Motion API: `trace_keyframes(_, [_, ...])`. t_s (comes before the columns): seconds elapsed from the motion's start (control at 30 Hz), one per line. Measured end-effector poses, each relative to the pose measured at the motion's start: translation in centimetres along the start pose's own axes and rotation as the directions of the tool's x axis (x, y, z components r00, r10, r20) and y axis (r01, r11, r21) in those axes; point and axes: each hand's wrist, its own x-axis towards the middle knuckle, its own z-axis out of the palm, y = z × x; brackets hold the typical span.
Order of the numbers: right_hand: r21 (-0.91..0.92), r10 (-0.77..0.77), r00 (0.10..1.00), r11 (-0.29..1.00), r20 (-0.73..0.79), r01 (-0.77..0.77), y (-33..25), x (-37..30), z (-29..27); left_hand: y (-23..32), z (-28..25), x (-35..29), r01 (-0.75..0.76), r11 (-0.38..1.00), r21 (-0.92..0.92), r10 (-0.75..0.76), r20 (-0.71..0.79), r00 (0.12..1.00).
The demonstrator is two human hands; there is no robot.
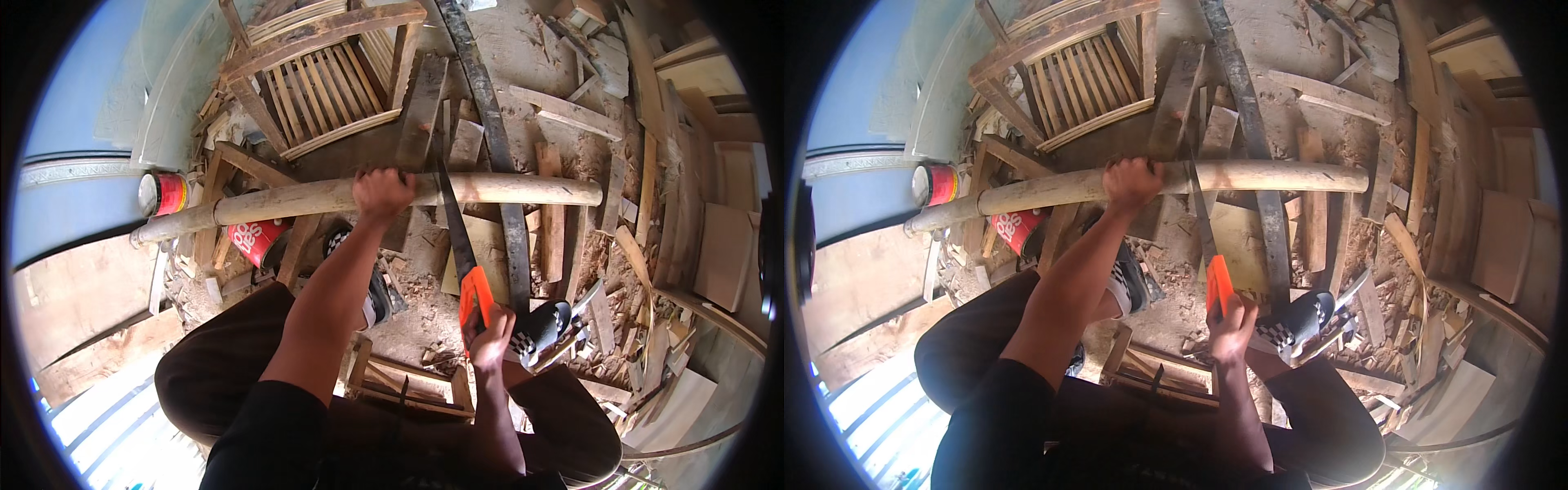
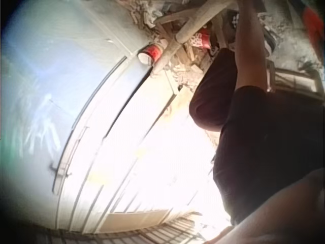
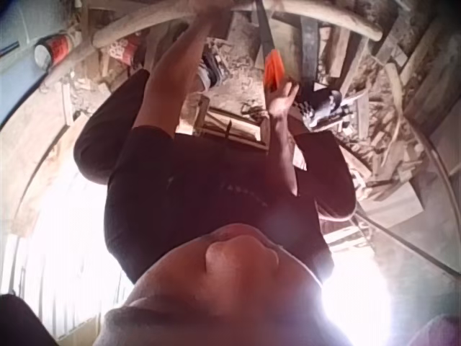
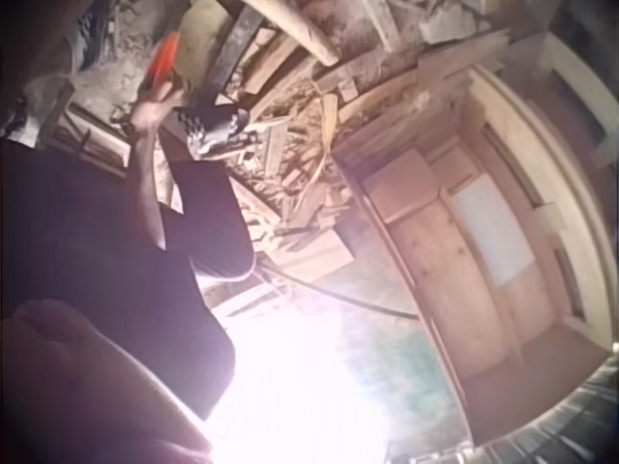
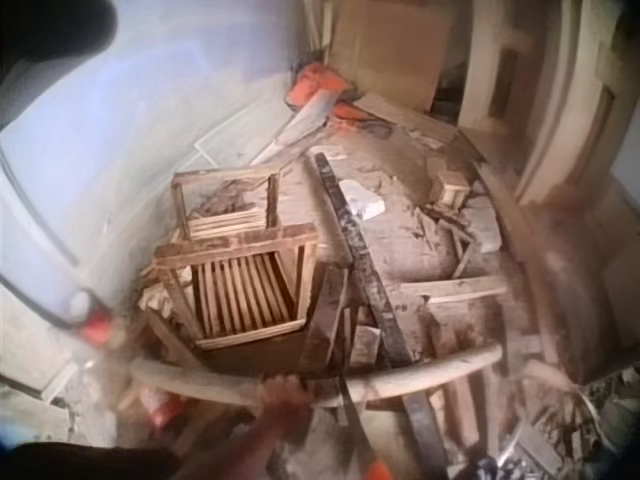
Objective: The person uses a hand saw to cut a long wooden pole resting on a makeshift support. The person holds the pole with one hand and saws with the other, completing the cut and separating the piece.
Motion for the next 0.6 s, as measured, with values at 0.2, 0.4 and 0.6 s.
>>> trace_keyframes(0.2, [0.495, 0.23, 0.969, 0.833, 0.093, -0.245, -19.5, -2.5, -4.6, 0.8, -1.2, -0.1, 0.026, 0.999, -0.027, -0.025, 0.029, 0.999])
trace_keyframes(0.4, [0.476, 0.111, 0.977, 0.859, 0.184, -0.188, -16.4, -7.5, -7.7, -0.2, 0.7, -1.1, 0.037, 0.999, -0.039, -0.038, -0.036, 0.999])
trace_keyframes(0.6, [0.313, 0.015, 0.997, 0.949, 0.071, -0.037, -11.0, -5.2, -6.6, 0.3, 0.4, -0.1, -0.011, 0.998, -0.057, 0.002, -0.152, 0.988])
